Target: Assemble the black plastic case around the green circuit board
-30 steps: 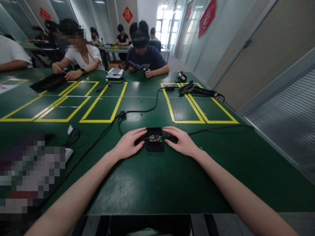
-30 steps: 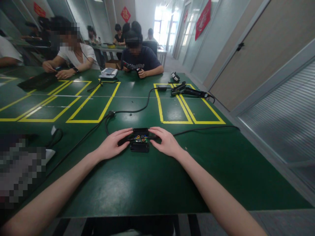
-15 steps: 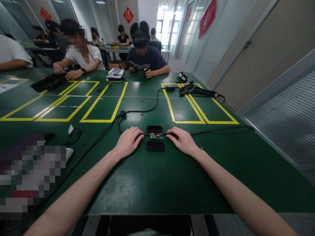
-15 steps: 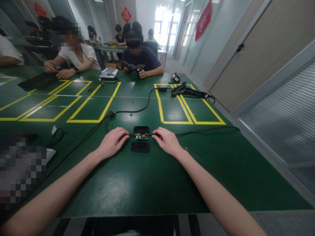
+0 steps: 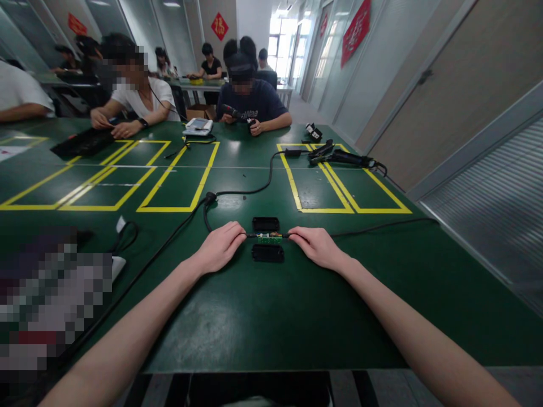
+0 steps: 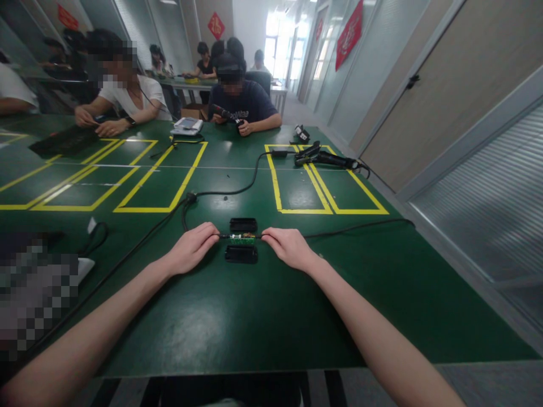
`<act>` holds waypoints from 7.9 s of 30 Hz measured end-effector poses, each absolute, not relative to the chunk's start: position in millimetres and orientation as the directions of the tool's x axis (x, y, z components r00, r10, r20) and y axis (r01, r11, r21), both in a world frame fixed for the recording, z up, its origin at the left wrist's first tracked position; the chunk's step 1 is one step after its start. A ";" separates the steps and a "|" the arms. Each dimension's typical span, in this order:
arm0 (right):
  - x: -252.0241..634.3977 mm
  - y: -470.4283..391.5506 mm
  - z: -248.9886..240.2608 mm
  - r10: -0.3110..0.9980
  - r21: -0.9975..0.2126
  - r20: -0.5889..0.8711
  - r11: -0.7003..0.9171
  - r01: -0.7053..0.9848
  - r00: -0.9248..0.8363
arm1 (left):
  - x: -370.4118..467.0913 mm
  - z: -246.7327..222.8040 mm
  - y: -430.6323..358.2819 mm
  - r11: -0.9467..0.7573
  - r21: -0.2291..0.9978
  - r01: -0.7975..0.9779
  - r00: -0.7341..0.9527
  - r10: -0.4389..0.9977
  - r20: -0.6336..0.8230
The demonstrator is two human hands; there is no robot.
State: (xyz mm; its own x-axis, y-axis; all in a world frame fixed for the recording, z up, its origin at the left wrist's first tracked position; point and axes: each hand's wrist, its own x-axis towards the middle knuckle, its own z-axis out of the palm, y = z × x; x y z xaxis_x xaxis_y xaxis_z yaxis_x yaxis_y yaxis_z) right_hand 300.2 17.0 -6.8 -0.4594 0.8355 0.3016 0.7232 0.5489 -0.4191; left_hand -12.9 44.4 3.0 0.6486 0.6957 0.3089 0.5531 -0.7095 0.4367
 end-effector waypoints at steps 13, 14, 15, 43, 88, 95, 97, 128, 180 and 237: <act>296.4 13.2 -6.2 0.799 -0.400 0.292 0.602 0.692 -0.526 | -15.4 4.6 43.2 -0.719 0.461 0.520 0.678 0.676 0.290; 296.4 13.4 -6.4 0.800 -0.406 0.297 0.600 0.689 -0.522 | -15.2 3.8 43.2 -0.719 0.458 0.522 0.673 0.678 0.296; 296.4 13.7 -6.8 0.801 -0.411 0.303 0.599 0.688 -0.516 | -15.0 3.0 43.3 -0.720 0.455 0.524 0.668 0.679 0.305; 292.5 18.3 -7.2 0.683 -0.332 0.454 0.726 0.602 -0.573 | -8.6 -5.5 43.3 -0.786 0.433 0.442 0.676 0.609 0.415; 275.6 10.6 -9.3 0.643 -0.315 0.514 0.757 0.573 -0.567 | 5.2 -9.1 35.9 -0.860 0.325 0.394 0.704 0.509 0.495; 277.0 10.9 -10.0 0.656 -0.337 0.505 0.749 0.571 -0.562 | 3.6 -11.7 38.3 -0.866 0.339 0.367 0.697 0.498 0.516; 277.7 11.2 -10.5 0.656 -0.337 0.508 0.748 0.572 -0.558 | 3.6 -11.8 38.8 -0.869 0.346 0.353 0.690 0.492 0.532; 271.7 11.7 -12.0 0.981 -0.954 0.152 0.177 0.241 -0.119 | 1.3 -8.2 34.1 -0.813 0.421 0.401 0.635 0.579 0.512; 270.3 0.0 0.9 0.673 -0.467 0.688 0.698 0.542 -0.274 | 5.2 -6.6 36.1 -0.792 0.502 0.348 0.661 0.586 0.468; 267.8 -0.1 5.2 0.673 -0.176 0.284 0.737 0.653 -0.683 | 17.8 2.8 24.4 -0.842 0.272 0.466 0.777 0.536 0.330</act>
